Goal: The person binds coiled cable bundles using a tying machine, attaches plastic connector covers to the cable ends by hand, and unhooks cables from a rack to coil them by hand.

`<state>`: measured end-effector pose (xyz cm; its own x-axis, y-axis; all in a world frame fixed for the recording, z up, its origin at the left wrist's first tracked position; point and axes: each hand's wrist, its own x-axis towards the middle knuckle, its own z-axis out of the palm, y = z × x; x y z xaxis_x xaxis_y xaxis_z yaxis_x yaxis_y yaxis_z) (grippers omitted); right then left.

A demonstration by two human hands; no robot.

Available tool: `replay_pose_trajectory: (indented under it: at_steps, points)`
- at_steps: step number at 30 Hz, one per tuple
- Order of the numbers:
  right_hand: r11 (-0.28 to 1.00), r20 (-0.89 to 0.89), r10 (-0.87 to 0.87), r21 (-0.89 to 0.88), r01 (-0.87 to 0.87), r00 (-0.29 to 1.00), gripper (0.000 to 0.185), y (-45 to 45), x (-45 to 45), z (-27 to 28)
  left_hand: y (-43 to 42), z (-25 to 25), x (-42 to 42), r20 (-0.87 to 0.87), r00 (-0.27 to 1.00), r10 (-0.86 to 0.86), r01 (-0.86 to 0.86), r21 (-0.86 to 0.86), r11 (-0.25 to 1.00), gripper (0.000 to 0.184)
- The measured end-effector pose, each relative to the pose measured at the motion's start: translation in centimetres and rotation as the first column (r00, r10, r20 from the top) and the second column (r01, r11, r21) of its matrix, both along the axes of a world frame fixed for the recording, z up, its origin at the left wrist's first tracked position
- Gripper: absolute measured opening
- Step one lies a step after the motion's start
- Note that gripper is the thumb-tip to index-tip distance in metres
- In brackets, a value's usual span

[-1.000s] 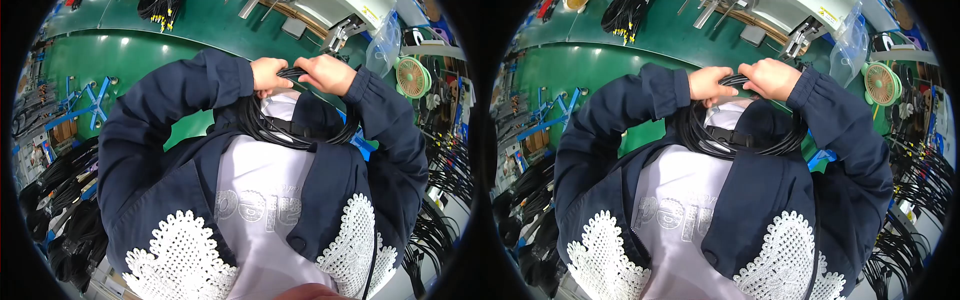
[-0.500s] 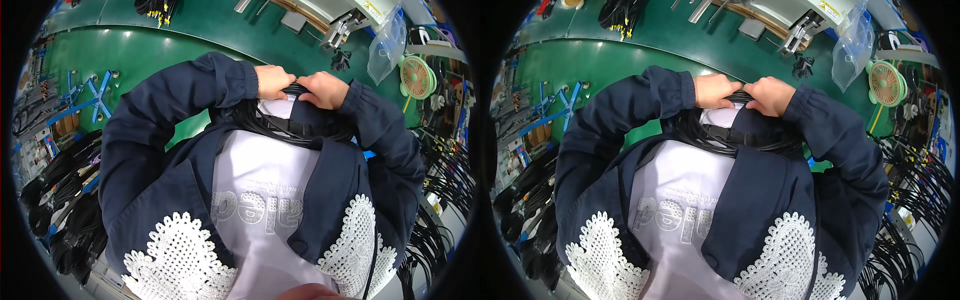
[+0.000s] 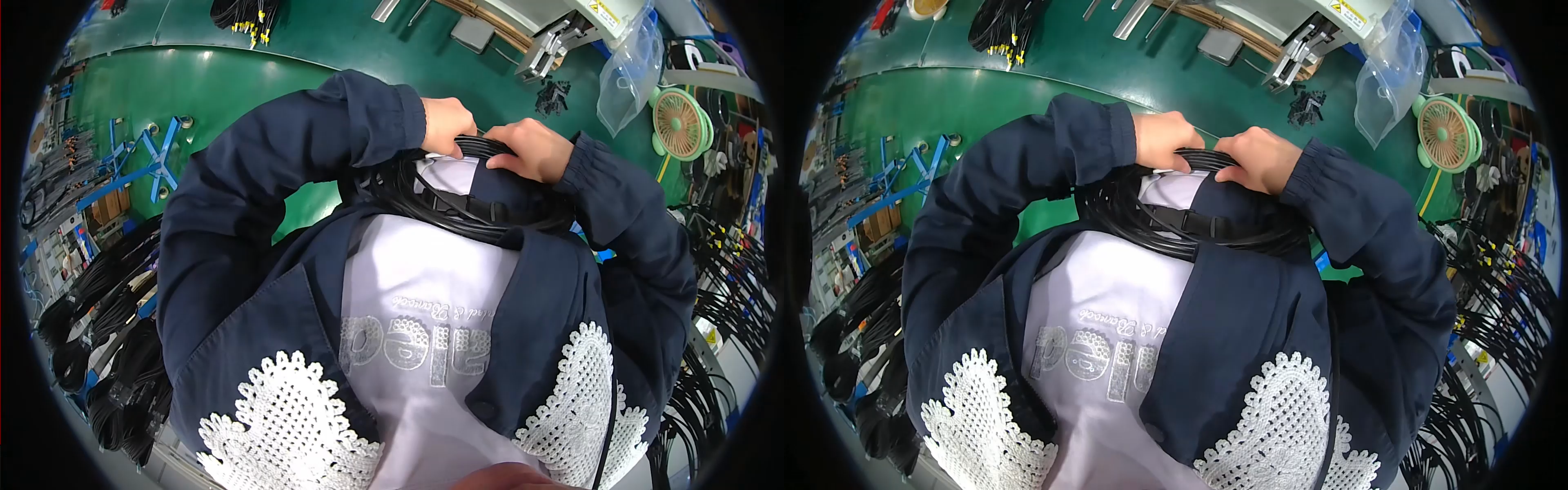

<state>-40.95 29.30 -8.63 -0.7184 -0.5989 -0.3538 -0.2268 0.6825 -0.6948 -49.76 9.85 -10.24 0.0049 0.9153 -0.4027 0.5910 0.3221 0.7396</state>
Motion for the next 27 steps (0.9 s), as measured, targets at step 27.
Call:
replay_pose_trajectory:
  at_steps: [27]
  points:
    - [0.964, 0.172, -0.238, -0.076, 0.254, 0.956, 0.031, 2.0, -1.6, 0.0, -1.5, 0.4, -2.9, 0.423, 0.792, 0.441, -0.356, -0.267, 0.896, 0.026]
